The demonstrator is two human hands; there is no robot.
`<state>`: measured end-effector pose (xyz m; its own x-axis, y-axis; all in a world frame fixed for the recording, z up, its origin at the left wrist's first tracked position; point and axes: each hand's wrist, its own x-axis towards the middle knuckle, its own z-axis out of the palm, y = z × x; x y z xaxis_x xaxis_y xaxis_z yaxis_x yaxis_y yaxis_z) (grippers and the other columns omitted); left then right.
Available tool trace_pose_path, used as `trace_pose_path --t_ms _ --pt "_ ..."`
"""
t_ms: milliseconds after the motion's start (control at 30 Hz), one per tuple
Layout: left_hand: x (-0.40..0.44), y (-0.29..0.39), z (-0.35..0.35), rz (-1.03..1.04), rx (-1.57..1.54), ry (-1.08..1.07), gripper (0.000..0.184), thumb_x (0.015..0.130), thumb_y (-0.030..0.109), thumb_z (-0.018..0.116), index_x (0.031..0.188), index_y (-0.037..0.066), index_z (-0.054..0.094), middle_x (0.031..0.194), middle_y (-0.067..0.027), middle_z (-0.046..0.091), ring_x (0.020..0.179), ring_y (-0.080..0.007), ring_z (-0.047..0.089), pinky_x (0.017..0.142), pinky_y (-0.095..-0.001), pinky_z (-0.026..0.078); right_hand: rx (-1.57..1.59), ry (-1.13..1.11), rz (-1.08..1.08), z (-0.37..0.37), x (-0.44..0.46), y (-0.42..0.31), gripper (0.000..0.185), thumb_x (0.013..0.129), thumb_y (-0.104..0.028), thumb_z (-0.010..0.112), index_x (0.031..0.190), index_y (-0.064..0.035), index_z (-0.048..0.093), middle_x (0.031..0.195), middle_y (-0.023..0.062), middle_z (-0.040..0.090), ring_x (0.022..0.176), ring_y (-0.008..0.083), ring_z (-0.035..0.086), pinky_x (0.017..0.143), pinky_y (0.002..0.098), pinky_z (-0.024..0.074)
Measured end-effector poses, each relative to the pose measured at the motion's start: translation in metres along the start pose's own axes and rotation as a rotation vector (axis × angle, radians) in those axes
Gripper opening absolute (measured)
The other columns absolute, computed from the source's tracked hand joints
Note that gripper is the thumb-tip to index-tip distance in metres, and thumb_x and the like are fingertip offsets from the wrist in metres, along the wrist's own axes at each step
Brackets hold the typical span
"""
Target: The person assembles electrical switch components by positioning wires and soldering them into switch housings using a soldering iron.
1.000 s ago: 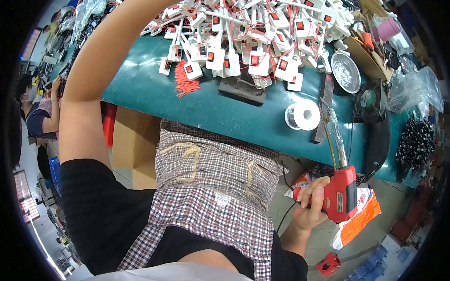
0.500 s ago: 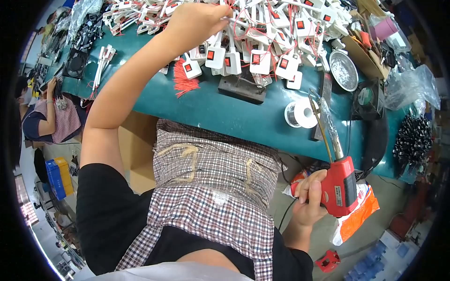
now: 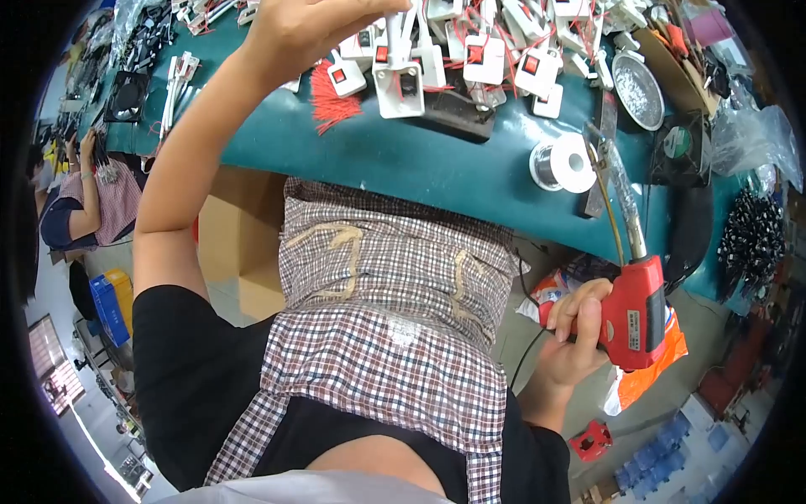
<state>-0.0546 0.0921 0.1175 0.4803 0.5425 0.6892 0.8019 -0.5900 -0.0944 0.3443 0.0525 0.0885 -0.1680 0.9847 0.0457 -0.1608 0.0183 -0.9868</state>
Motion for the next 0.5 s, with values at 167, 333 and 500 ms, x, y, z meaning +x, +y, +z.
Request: trace_pose_path --t_ms 167,333,500 --pt "-0.015 0.042 0.045 0.002 -0.089 0.035 0.027 0.080 0.013 0.061 0.106 0.014 0.068 0.087 -0.0023 0.070 0.075 -0.0183 0.069 0.057 -0.0303 0.054 -0.011 -0.027 -0.016 0.002 0.002 0.001 0.011 0.093 -0.010 0.053 0.096 0.0002 0.050 0.073 0.0063 0.048 0.042 0.0046 0.034 0.043 0.0213 0.0350" --pt "-0.028 0.069 0.085 0.036 -0.085 0.001 0.029 0.076 0.012 0.064 0.104 0.013 0.070 0.086 -0.0028 0.069 0.071 -0.0169 0.067 0.058 -0.0275 0.053 -0.036 -0.052 -0.024 0.002 -0.002 0.005 0.010 0.093 -0.010 0.051 0.094 -0.0002 0.049 0.073 0.0064 0.048 0.042 0.0044 0.034 0.042 0.0211 0.0348" --pt "-0.037 0.074 0.094 -0.099 -0.063 -0.061 0.031 0.077 0.009 0.064 0.107 0.015 0.070 0.086 -0.0009 0.066 0.068 -0.0159 0.064 0.057 -0.0266 0.051 -0.043 -0.033 0.008 0.001 -0.004 0.005 0.010 0.093 -0.010 0.050 0.093 -0.0007 0.048 0.073 0.0061 0.048 0.042 0.0044 0.034 0.042 0.0212 0.0349"
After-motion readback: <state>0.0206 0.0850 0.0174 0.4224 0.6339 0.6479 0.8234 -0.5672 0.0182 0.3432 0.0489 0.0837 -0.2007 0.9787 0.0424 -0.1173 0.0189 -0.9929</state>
